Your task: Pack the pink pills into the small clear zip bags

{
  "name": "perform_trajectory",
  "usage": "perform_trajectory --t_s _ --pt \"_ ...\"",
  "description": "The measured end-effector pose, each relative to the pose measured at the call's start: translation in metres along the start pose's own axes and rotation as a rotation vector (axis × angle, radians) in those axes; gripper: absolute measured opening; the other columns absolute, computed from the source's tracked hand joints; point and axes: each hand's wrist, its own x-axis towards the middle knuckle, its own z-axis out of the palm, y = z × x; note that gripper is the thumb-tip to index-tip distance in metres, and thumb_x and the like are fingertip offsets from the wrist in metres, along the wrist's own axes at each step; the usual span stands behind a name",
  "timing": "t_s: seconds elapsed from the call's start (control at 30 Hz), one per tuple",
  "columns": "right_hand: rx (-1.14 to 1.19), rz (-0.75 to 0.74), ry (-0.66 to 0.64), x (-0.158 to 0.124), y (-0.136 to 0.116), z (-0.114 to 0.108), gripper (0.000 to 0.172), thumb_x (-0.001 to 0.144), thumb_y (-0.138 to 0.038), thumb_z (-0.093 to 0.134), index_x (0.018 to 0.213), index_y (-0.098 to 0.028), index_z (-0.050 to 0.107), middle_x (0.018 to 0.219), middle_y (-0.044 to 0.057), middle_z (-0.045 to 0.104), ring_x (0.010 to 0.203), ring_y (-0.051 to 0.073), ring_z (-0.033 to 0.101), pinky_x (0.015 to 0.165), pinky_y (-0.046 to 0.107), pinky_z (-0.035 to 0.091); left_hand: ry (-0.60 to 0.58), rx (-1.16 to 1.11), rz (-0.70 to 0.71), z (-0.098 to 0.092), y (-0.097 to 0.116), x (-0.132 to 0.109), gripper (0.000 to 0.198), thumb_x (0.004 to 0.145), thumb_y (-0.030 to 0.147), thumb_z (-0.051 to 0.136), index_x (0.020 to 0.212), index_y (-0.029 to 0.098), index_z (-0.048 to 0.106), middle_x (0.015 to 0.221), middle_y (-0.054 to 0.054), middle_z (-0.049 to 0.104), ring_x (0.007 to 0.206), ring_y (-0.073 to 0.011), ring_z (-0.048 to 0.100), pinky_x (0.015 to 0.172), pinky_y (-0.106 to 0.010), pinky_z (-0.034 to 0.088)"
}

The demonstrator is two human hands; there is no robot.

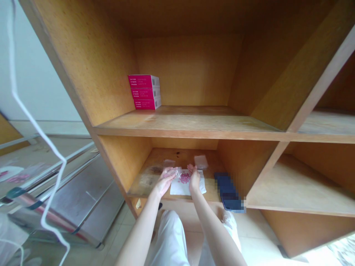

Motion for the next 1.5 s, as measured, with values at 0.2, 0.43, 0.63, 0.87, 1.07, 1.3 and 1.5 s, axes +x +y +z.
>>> perform_trajectory --t_s 0.2,0.43,0.63,0.87,1.07,1.3,1.5 --pt "0.197 0.016 0.060 0.000 0.002 0.002 0.061 0.083 -0.051 0.017 0.112 -0.011 0.053 0.117 0.012 0.055 0.109 0.019 0.051 0.088 0.029 0.039 -0.019 0.150 -0.019 0.013 -0.011 0.012 0.035 0.060 0.009 0.069 0.090 0.018 0.053 0.101 -0.006 0.062 0.095 -0.0179 0.057 0.090 -0.034 0.037" --pt "0.398 0.006 0.094 0.001 0.007 0.005 0.048 0.079 -0.051 0.034 0.092 -0.015 0.063 0.104 0.011 0.063 0.096 0.021 0.059 0.082 0.030 0.044 -0.049 0.335 -0.043 0.027 -0.024 0.022 0.033 0.057 0.014 0.070 0.085 0.018 0.053 0.092 -0.004 0.061 0.087 -0.0166 0.058 0.076 -0.029 0.043" --pt "0.358 -0.003 0.091 0.002 0.008 0.004 0.049 0.080 -0.051 0.032 0.091 -0.016 0.064 0.102 0.010 0.064 0.093 0.021 0.060 0.079 0.030 0.045 -0.046 0.386 -0.031 0.031 -0.023 0.023 0.032 0.056 0.011 0.069 0.082 0.017 0.053 0.088 -0.004 0.062 0.086 -0.0165 0.057 0.076 -0.028 0.042" --pt "0.313 0.001 0.088 0.002 0.010 0.003 0.054 0.081 -0.053 0.026 0.094 -0.016 0.063 0.104 0.010 0.063 0.091 0.020 0.061 0.075 0.029 0.047 -0.036 0.442 -0.012 0.034 -0.019 0.022 0.029 0.057 0.011 0.067 0.083 0.016 0.055 0.090 -0.005 0.062 0.089 -0.0179 0.057 0.077 -0.029 0.042" --pt "0.302 -0.021 0.098 0.001 0.008 0.002 0.056 0.081 -0.053 0.023 0.093 -0.016 0.063 0.102 0.011 0.064 0.091 0.020 0.062 0.076 0.029 0.047 -0.043 0.495 -0.015 0.043 -0.013 0.020 0.029 0.059 0.015 0.068 0.085 0.017 0.056 0.094 -0.006 0.062 0.089 -0.0192 0.057 0.077 -0.030 0.043" --pt "0.287 -0.020 0.101 0.001 0.008 0.001 0.057 0.082 -0.052 0.020 0.094 -0.017 0.063 0.103 0.011 0.063 0.090 0.019 0.062 0.075 0.029 0.048 -0.030 0.537 -0.003 0.041 -0.013 0.020 0.029 0.059 0.018 0.069 0.085 0.016 0.057 0.093 -0.006 0.062 0.092 -0.0203 0.056 0.080 -0.032 0.042" --pt "0.330 -0.016 0.119 0.002 0.009 0.002 0.053 0.083 -0.049 0.022 0.091 -0.017 0.063 0.101 0.010 0.065 0.090 0.020 0.062 0.074 0.030 0.047 0.019 0.475 0.006 0.038 -0.012 0.019 0.031 0.056 0.015 0.070 0.084 0.017 0.057 0.097 -0.007 0.062 0.099 -0.0219 0.055 0.085 -0.034 0.039"
